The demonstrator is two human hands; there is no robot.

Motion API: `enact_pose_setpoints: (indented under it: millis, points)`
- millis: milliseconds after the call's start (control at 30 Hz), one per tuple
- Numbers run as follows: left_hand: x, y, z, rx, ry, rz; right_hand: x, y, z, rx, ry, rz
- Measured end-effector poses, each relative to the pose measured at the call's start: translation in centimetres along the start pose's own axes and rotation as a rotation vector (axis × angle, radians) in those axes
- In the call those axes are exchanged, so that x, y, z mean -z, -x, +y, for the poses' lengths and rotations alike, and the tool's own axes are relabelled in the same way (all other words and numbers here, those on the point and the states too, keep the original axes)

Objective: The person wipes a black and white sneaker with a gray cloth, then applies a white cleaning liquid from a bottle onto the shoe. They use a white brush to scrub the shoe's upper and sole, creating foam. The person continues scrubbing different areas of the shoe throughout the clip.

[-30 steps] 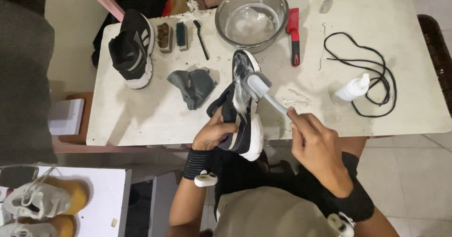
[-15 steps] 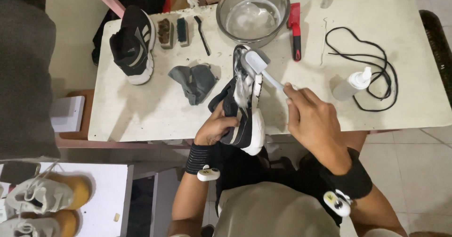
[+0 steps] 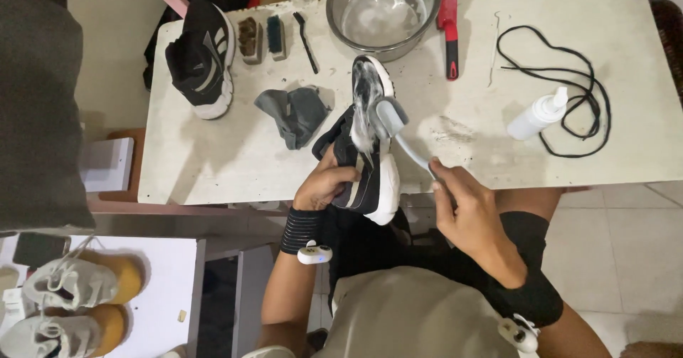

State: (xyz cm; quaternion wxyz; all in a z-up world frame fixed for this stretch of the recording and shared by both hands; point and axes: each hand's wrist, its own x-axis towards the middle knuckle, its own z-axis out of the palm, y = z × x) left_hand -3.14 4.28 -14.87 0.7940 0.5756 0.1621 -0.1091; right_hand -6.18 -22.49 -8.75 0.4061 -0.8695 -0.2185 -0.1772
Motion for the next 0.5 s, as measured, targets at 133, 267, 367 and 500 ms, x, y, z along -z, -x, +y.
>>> enact_pose_setpoints:
  millis: [133,267,367,500]
  points:
    - [-1.4,0.2,1.6,-0.030,0.020,-0.029,2.6,1.3,-1.7,-0.080,-0.104,-0.103]
    - [-1.7,0.5,1.8,-0.033,0.002,-0.063,3.9,0.9,-1.6,-0.131,-0.127,-0.115]
    - [-2.0,0.2,1.7,-0.053,-0.018,-0.090,2.2,0.7,-0.4,-0.061,-0.068,-0.071]
    - [-1.8,0.1,2.1,-0.116,-0.032,-0.135,1.9,0.6,-1.0,-0.054,-0.151,-0.074]
